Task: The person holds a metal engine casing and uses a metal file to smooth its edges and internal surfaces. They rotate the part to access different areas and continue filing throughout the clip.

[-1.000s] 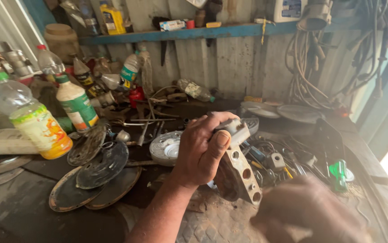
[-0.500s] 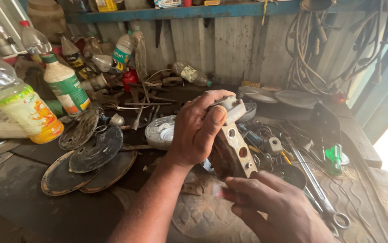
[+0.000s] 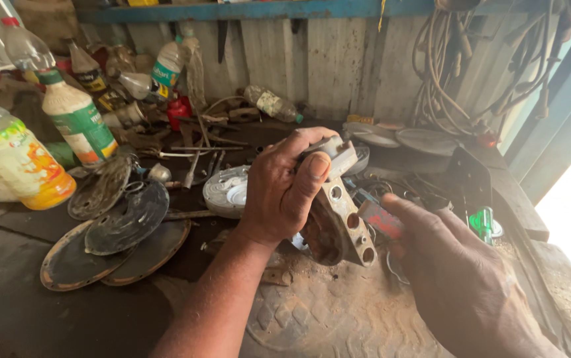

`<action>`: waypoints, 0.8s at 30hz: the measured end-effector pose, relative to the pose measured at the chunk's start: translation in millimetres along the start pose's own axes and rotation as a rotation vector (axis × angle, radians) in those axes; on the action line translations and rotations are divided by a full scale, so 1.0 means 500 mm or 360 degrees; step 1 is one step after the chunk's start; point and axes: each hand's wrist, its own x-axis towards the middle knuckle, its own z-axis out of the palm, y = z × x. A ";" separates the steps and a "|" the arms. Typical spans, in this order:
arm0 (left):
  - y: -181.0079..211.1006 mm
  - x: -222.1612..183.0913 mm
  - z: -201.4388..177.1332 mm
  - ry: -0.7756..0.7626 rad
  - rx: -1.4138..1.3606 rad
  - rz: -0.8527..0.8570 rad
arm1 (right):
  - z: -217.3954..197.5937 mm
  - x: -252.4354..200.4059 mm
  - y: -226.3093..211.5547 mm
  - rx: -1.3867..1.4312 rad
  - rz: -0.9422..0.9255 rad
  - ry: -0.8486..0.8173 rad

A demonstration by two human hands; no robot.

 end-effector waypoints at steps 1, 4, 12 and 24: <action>-0.003 0.001 0.000 0.0009 0.0010 0.0023 | 0.000 -0.001 -0.001 -0.0053 -0.0052 0.0042; -0.017 -0.005 0.001 0.0025 0.0001 -0.0020 | 0.009 -0.011 -0.006 -0.0185 -0.0165 0.0036; -0.034 0.000 -0.002 0.0138 0.0049 0.0001 | 0.053 0.005 -0.035 -0.0027 0.0037 0.0184; -0.022 0.007 0.001 0.0125 0.0253 0.0050 | 0.060 0.010 -0.005 -0.0061 0.0071 0.0129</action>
